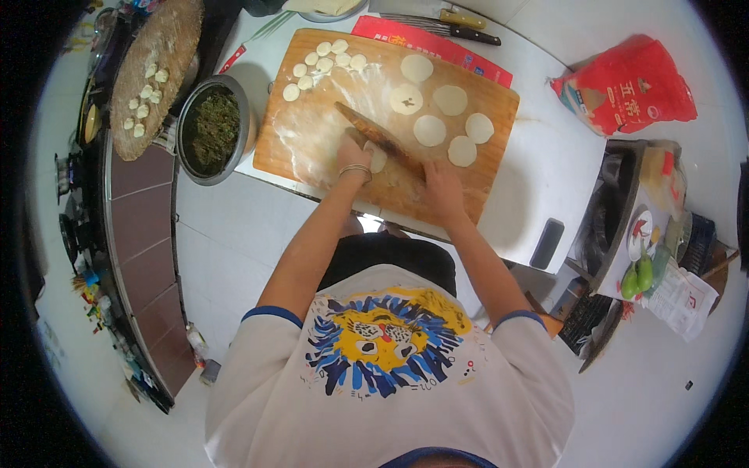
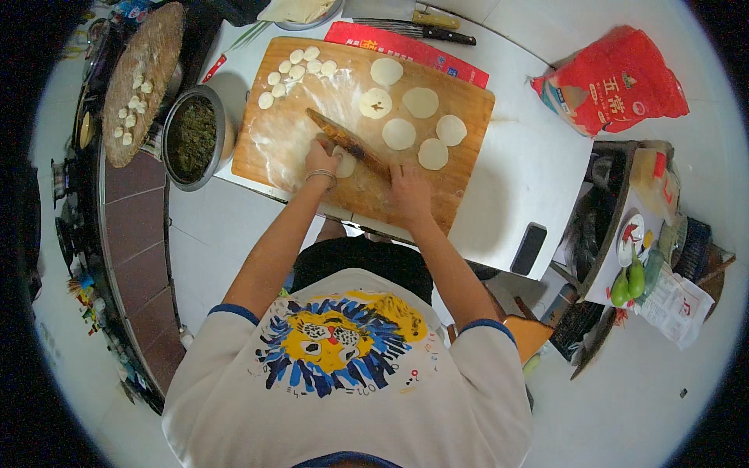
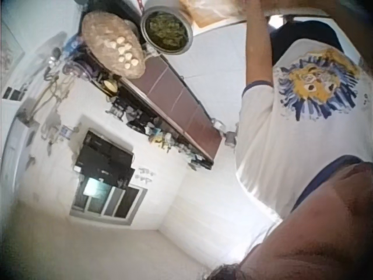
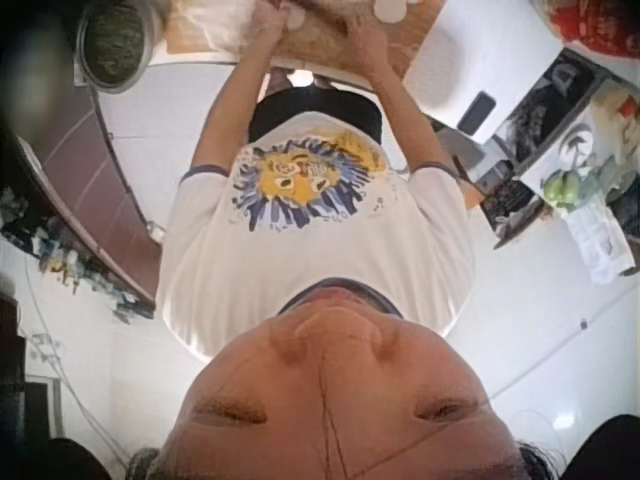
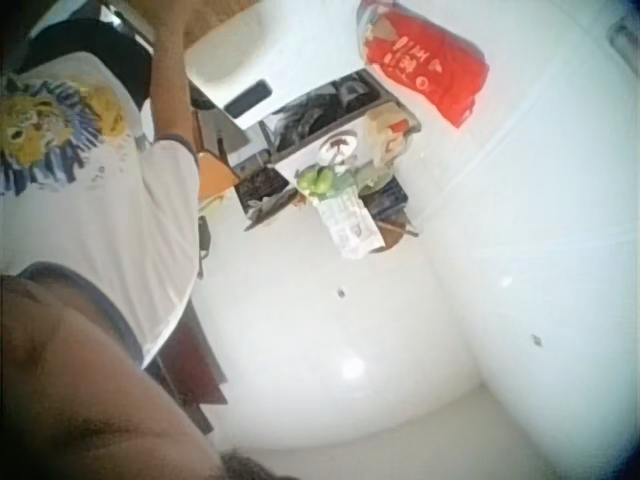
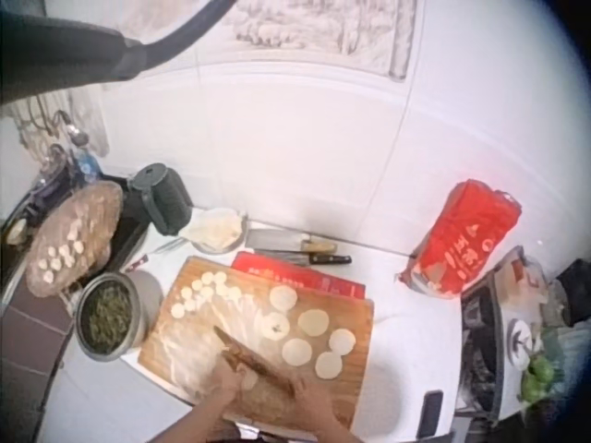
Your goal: The person uses a wooden rolling pin to flatten small balls of dough into thin, circular wrappers on a floured wooden board. The person repeatedly rolls, rotates, and repositions the dough pieces to achieve a uniform shape, working through a batch of dough balls placed on the left side of the board.
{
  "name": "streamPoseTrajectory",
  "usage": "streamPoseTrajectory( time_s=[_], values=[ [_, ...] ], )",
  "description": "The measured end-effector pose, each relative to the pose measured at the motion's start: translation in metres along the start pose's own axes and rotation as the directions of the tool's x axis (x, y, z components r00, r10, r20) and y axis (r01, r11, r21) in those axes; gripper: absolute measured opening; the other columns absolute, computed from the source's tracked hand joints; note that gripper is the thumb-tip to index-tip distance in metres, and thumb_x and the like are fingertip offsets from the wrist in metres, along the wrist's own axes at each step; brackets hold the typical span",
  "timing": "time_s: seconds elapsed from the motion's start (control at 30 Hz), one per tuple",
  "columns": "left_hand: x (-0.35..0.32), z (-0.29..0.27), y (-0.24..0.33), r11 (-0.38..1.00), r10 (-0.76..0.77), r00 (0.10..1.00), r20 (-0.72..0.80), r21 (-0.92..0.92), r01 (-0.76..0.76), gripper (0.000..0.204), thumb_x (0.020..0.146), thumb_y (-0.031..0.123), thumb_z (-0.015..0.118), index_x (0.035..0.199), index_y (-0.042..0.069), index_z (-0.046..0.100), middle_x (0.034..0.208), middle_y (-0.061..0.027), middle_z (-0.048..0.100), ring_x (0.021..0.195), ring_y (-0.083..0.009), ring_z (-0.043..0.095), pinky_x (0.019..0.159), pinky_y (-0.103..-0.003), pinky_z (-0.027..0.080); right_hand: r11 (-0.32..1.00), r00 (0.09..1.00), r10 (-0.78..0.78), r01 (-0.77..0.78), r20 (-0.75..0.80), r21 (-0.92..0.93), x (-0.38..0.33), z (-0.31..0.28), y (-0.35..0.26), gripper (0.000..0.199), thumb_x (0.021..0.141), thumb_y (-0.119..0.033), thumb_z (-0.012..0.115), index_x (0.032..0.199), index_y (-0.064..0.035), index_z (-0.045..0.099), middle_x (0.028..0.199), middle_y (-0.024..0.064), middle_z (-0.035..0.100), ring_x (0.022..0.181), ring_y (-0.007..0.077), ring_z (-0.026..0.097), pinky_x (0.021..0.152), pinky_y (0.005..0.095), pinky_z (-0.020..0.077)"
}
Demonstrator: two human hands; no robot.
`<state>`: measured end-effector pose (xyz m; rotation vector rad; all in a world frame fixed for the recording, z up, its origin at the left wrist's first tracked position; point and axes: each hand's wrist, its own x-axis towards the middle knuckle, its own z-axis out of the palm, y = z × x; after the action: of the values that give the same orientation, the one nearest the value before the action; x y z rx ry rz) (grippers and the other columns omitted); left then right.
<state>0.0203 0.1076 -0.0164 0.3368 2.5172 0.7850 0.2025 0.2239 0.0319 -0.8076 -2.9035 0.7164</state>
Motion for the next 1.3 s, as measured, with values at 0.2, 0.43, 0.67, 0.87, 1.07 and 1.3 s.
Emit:
streamPoseTrajectory(
  time_s=[0.2, 0.43, 0.67, 0.87, 1.07, 1.3],
  values=[
    [0.009, -0.008, -0.008, 0.959, 0.280, 0.955, 0.095, -0.071, -0.274, 0.024, 0.077, 0.013, 0.069, 0.096, 0.002, 0.059, 0.090, -0.0147, 0.065, 0.085, -0.0272, 0.062, 0.076, -0.037, 0.049, 0.937, 0.966, 0.236, -0.255, 0.106, 0.240, 0.011, 0.007, -0.003, 0.042, 0.078, -0.016, 0.066, 0.115, -0.0061, 0.048, 0.111, 0.0198, 0.054, 0.095, 0.0424, 0.057, 0.077, 0.0491, 0.0480],
    [0.103, -0.015, 0.053, 0.877, 0.389, 0.921, -0.030, -0.295, -0.380, 0.027, 0.080, 0.007, 0.065, 0.105, 0.002, 0.058, 0.089, -0.0116, 0.065, 0.081, -0.0225, 0.062, 0.075, -0.034, 0.049, 0.909, 0.955, 0.268, -0.206, -0.130, 0.363, -0.020, -0.020, 0.015, 0.042, 0.081, -0.011, 0.063, 0.118, -0.0054, 0.045, 0.109, 0.0207, 0.052, 0.099, 0.0427, 0.055, 0.076, 0.0496, 0.0470],
    [0.171, -0.031, 0.047, 0.493, 0.780, 0.622, 0.071, 0.541, -0.681, 0.036, 0.081, 0.009, 0.056, 0.116, 0.004, 0.057, 0.119, -0.0155, 0.057, 0.105, -0.0324, 0.056, 0.092, -0.042, 0.044, 0.916, 0.932, 0.325, -0.268, -0.161, 0.299, -0.046, -0.009, 0.008, 0.040, 0.084, -0.010, 0.061, 0.120, -0.0047, 0.045, 0.108, 0.0197, 0.050, 0.099, 0.0414, 0.053, 0.079, 0.0465, 0.0464],
    [0.080, -0.038, -0.026, 0.338, 0.840, 0.464, 0.282, 0.397, -0.854, 0.036, 0.081, 0.009, 0.054, 0.117, 0.005, 0.057, 0.129, -0.0144, 0.050, 0.113, -0.0310, 0.052, 0.095, -0.040, 0.043, 0.919, 0.912, 0.344, -0.278, -0.223, 0.281, -0.041, 0.003, -0.026, 0.039, 0.085, -0.011, 0.061, 0.120, -0.0051, 0.045, 0.105, 0.0191, 0.052, 0.095, 0.0415, 0.055, 0.076, 0.0463, 0.0473],
    [0.005, -0.077, -0.062, 0.425, 0.859, 0.427, 0.283, 0.069, -0.902, 0.048, 0.080, 0.011, 0.057, 0.127, 0.004, 0.051, 0.136, -0.0156, 0.045, 0.124, -0.0347, 0.044, 0.103, -0.045, 0.037, 0.963, 0.962, 0.225, -0.195, -0.155, 0.187, -0.020, 0.014, -0.048, 0.040, 0.081, -0.011, 0.063, 0.118, -0.0069, 0.049, 0.101, 0.0180, 0.055, 0.093, 0.0394, 0.056, 0.073, 0.0459, 0.0470],
    [0.010, -0.116, -0.090, 0.521, 0.776, 0.581, 0.244, 0.269, -0.810, 0.068, 0.081, 0.023, 0.059, 0.141, 0.002, 0.034, 0.145, -0.0202, 0.032, 0.134, -0.0352, 0.031, 0.110, -0.049, 0.025, 0.995, 0.994, 0.005, 0.006, 0.107, -0.099, -0.001, 0.040, -0.046, 0.037, 0.083, -0.019, 0.060, 0.118, -0.0075, 0.052, 0.117, 0.0150, 0.053, 0.103, 0.0352, 0.054, 0.083, 0.0453, 0.0459]
  ],
)
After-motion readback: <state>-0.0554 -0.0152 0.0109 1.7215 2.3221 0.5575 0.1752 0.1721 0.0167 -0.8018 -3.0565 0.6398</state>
